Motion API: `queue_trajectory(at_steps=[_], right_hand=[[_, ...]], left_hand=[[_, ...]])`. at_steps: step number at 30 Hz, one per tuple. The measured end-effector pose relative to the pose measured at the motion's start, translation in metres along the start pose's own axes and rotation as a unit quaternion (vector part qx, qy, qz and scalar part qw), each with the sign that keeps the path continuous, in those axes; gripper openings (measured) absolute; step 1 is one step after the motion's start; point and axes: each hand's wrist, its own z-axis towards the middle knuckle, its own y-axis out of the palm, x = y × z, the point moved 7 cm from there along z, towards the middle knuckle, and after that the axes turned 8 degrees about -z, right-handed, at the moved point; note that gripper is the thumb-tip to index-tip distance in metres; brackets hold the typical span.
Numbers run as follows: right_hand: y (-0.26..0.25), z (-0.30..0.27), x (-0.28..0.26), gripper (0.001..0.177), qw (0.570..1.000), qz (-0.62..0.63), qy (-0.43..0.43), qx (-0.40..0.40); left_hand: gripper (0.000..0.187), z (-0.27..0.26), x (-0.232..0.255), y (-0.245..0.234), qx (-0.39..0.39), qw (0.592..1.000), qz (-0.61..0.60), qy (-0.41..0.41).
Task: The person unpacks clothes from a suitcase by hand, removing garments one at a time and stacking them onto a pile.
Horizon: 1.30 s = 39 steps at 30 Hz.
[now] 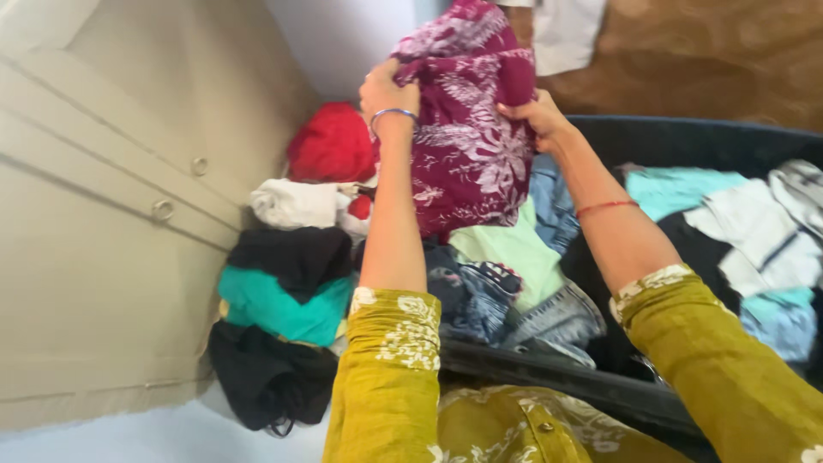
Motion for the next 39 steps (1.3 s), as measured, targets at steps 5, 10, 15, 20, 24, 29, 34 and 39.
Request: queue_trajectory(at_steps=[5, 10, 15, 20, 24, 29, 34, 39], right_hand=[[0.119, 0.077, -0.039, 0.037, 0.975, -0.198, -0.102, -0.022], [0.229, 0.144, -0.049, 0.036, 0.898, -0.401, -0.176, -0.038], [0.289, 0.204, -0.021, 0.043, 0.795, -0.565, -0.218, 0.021], [0.299, 0.257, 0.075, 0.062, 0.707, -0.68, -0.188, 0.053], [0.29, 0.254, 0.16, 0.091, 0.695, -0.717, -0.019, -0.043], [0.289, 0.215, 0.211, 0.079, 0.66, -0.745, 0.006, -0.097], [0.286, 0.227, 0.231, 0.075, 0.664, -0.741, -0.052, -0.084], [0.276, 0.225, 0.249, 0.075, 0.663, -0.742, -0.073, -0.072]], left_hand=[[0.034, 0.022, -0.091, -0.075, 0.141, 0.982, -0.049, -0.119], [0.024, 0.047, -0.197, -0.101, 0.229, 0.958, -0.006, -0.174], [0.032, 0.082, -0.298, -0.088, 0.227, 0.959, 0.002, -0.171], [0.105, 0.056, -0.317, -0.064, 0.104, 0.949, 0.127, -0.27], [0.128, 0.022, -0.328, -0.006, -0.254, 0.885, 0.213, -0.327], [0.141, -0.007, -0.381, 0.063, -0.377, 0.845, 0.283, -0.251], [0.145, -0.012, -0.377, 0.052, -0.369, 0.808, 0.267, -0.373], [0.14, -0.012, -0.348, 0.033, -0.365, 0.817, 0.241, -0.375]])
